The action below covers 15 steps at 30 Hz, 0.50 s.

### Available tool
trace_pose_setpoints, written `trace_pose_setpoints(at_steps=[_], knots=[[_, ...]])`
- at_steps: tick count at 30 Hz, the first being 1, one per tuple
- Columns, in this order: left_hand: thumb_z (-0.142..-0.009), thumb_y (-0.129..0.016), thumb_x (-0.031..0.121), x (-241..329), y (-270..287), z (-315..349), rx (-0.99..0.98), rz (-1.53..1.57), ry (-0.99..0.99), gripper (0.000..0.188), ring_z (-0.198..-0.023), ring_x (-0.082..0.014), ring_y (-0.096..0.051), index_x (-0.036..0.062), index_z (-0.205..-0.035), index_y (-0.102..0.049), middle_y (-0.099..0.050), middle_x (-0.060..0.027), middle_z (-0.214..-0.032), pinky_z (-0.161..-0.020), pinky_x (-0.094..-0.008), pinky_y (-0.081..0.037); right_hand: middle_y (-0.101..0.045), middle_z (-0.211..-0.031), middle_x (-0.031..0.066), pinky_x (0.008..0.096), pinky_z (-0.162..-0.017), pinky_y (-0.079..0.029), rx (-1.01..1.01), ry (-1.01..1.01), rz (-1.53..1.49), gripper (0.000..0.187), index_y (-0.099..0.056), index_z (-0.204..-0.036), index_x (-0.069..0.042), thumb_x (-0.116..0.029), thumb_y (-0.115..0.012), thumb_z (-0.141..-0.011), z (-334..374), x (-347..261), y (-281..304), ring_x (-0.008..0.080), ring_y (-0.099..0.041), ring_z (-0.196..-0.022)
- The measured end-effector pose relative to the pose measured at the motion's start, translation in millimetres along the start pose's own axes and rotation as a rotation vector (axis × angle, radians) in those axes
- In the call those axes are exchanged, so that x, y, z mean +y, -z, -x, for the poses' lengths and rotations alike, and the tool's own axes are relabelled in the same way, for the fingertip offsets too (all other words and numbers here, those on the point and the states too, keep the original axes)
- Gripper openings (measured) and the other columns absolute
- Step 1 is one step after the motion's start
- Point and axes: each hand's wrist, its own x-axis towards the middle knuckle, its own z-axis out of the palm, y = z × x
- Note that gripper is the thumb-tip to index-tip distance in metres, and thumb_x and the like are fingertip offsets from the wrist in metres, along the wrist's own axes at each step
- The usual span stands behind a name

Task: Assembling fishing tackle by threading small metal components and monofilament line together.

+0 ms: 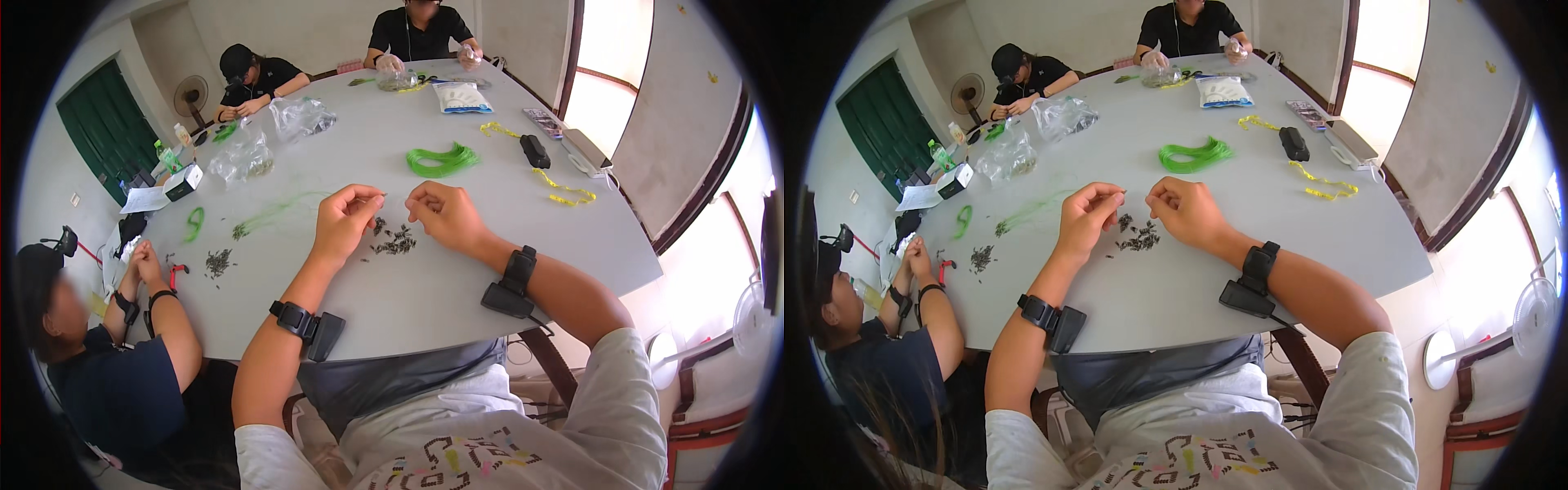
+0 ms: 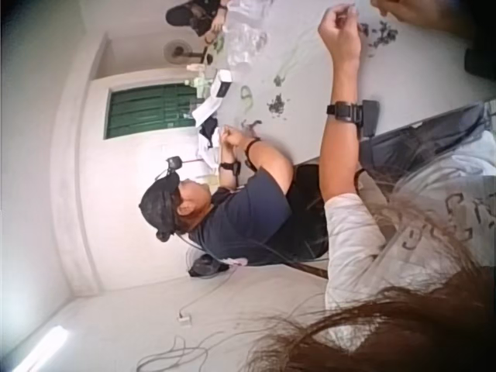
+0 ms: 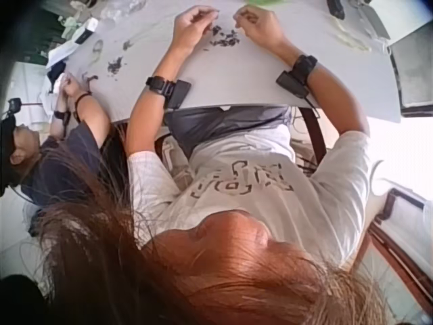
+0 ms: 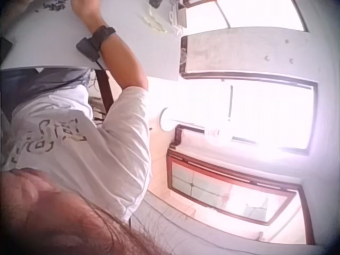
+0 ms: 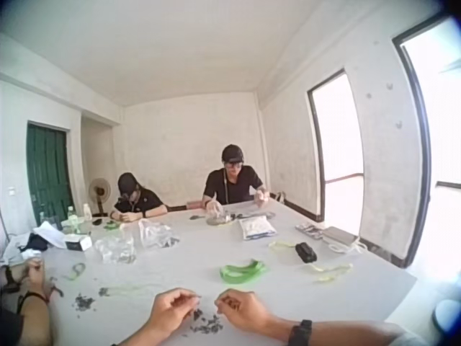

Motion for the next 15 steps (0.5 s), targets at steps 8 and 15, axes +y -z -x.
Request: trace_pose_setpoints(at_steps=[8,15], knots=[[-0.092,-0.071,0.014,2.3,-0.5,0.2,0.005,0.004,-0.028,0.014,-0.066,-0.0053,-0.056,0.004,-0.101,-0.072,-0.064,0.0025,-0.078,-0.058,-0.021,-0.043,-0.072,-0.08,0.0083,0.0268,-0.064,-0.05,0.004,0.009,-0.014,0.018,-0.065,-0.097,0.003,-0.015,-0.063,-0.098,-0.7,1.6,0.6,0.0095,-0.064,-0.068],[-0.092,-0.071,0.014,0.5,-0.6,0.4,-0.006,-0.031,-0.021,0.013,-0.066,-0.0054,-0.056,0.0044,-0.101,-0.072,-0.064,0.0024,-0.078,-0.058,-0.0209,-0.043,-0.072,-0.08,0.0086,0.0264,-0.064,-0.05,-0.03,0.026,-0.054,0.017,-0.065,-0.097,0.003,-0.014,-0.064,-0.098,0.9,-2.1,0.4,0.0101,-0.065,-0.068]])
